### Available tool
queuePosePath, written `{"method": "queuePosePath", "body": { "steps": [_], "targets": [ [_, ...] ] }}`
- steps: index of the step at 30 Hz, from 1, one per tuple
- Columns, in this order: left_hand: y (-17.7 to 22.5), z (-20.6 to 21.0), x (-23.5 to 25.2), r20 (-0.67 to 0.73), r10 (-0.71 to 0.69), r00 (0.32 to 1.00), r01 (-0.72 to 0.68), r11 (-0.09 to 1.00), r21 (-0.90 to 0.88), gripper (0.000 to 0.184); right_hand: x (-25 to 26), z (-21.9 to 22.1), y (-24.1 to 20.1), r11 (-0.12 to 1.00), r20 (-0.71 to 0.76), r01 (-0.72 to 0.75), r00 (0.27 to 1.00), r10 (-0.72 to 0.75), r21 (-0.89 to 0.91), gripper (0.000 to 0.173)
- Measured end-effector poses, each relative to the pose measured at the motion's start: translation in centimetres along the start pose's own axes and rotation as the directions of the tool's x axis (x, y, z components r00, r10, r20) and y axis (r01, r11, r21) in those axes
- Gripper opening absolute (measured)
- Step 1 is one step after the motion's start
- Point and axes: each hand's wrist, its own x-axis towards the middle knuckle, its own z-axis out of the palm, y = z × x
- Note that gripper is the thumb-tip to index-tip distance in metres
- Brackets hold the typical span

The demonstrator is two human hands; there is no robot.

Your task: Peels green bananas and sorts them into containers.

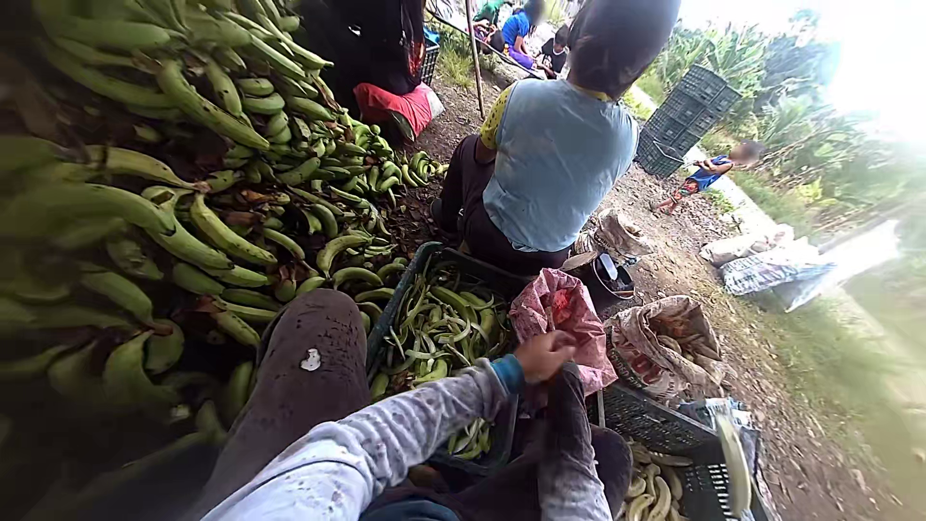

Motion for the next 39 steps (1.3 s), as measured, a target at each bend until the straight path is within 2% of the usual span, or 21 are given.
{"method": "queuePosePath", "body": {
  "steps": [1,2,4,5,7,9,14,17,20,22,25,26,29,31,33,35,37,39],
  "targets": [
    [-1.9,-2.2,-0.1,0.039,-0.113,0.993,0.101,0.966,0.238,0.043,2.9,3.5,2.4,0.995,-0.033,0.099,0.995,-0.099,-0.005,0.039],
    [-3.8,-4.1,-0.3,0.056,-0.243,0.968,0.192,0.871,0.452,0.046,5.1,5.0,3.6,0.986,0.017,0.157,0.988,-0.156,-0.051,0.043],
    [-6.8,-6.8,-1.5,0.014,-0.496,0.868,0.333,0.603,0.725,0.049,7.9,4.3,3.1,0.962,0.214,0.205,0.963,-0.166,-0.178,0.046],
    [-8.1,-7.4,-2.4,-0.036,-0.592,0.805,0.387,0.479,0.788,0.05,9.4,4.2,3.1,0.948,0.254,0.246,0.948,-0.191,-0.203,0.045],
    [-11.1,-7.7,-4.0,-0.122,-0.695,0.708,0.45,0.311,0.837,0.05,11.2,4.0,2.2,0.904,0.306,0.297,0.931,-0.201,-0.308,0.045],
    [-13.7,-7.2,-5.0,-0.159,-0.737,0.657,0.484,0.251,0.839,0.053,12.6,4.3,1.5,0.864,0.363,0.318,0.916,-0.173,-0.39,0.049],
    [-15.2,-5.8,-5.1,-0.195,-0.743,0.64,0.535,0.249,0.807,0.04,10.6,7.1,-0.3,0.827,0.34,0.235,0.939,-0.057,-0.511,0.053],
    [-15.3,-6.2,-5.2,-0.183,-0.718,0.671,0.506,0.264,0.821,0.039,9.1,8.7,-1.7,0.869,0.363,0.257,0.927,-0.097,-0.423,0.051],
    [-15.8,-7.2,-5.4,-0.152,-0.678,0.719,0.464,0.306,0.831,0.046,9.5,9.5,-1.3,0.907,0.351,0.259,0.926,-0.135,-0.333,0.049],
    [-15.8,-8.0,-5.6,-0.134,-0.635,0.761,0.457,0.379,0.805,0.048,8.2,8.6,-2.1,0.913,0.317,0.209,0.944,-0.095,-0.35,0.049],
    [-15.8,-7.6,-5.4,-0.112,-0.53,0.841,0.462,0.594,0.658,0.042,8.9,7.8,-1.0,0.942,0.24,0.177,0.965,-0.109,-0.285,0.046],
    [-16.0,-6.9,-5.3,-0.076,-0.513,0.855,0.42,0.599,0.682,0.041,9.0,7.6,-0.6,0.947,0.234,0.175,0.966,-0.112,-0.27,0.046],
    [-15.9,-5.7,-4.7,-0.088,-0.506,0.858,0.392,0.535,0.749,0.047,8.9,7.0,0.1,0.94,0.233,0.176,0.966,-0.109,-0.293,0.048],
    [-14.8,-5.7,-3.8,-0.141,-0.555,0.82,0.438,0.448,0.78,0.052,8.5,6.4,-0.2,0.923,0.238,0.168,0.967,-0.086,-0.347,0.049],
    [-14.3,-5.2,-3.3,-0.152,-0.613,0.775,0.447,0.363,0.818,0.048,8.4,6.3,-0.2,0.92,0.253,0.158,0.965,-0.067,-0.358,0.049],
    [-14.9,-4.5,-3.1,-0.147,-0.624,0.768,0.446,0.355,0.822,0.048,8.6,6.6,-0.3,0.915,0.269,0.144,0.962,-0.041,-0.376,0.05],
    [-16.6,-4.3,-3.0,-0.164,-0.622,0.765,0.467,0.361,0.807,0.051,10.1,7.8,0.9,0.942,0.274,0.138,0.96,-0.052,-0.306,0.05],
    [-17.7,-4.8,-2.8,-0.227,-0.633,0.74,0.543,0.363,0.757,0.059,10.7,8.2,1.3,0.941,0.316,0.146,0.948,-0.044,-0.305,0.051]
  ]
}}
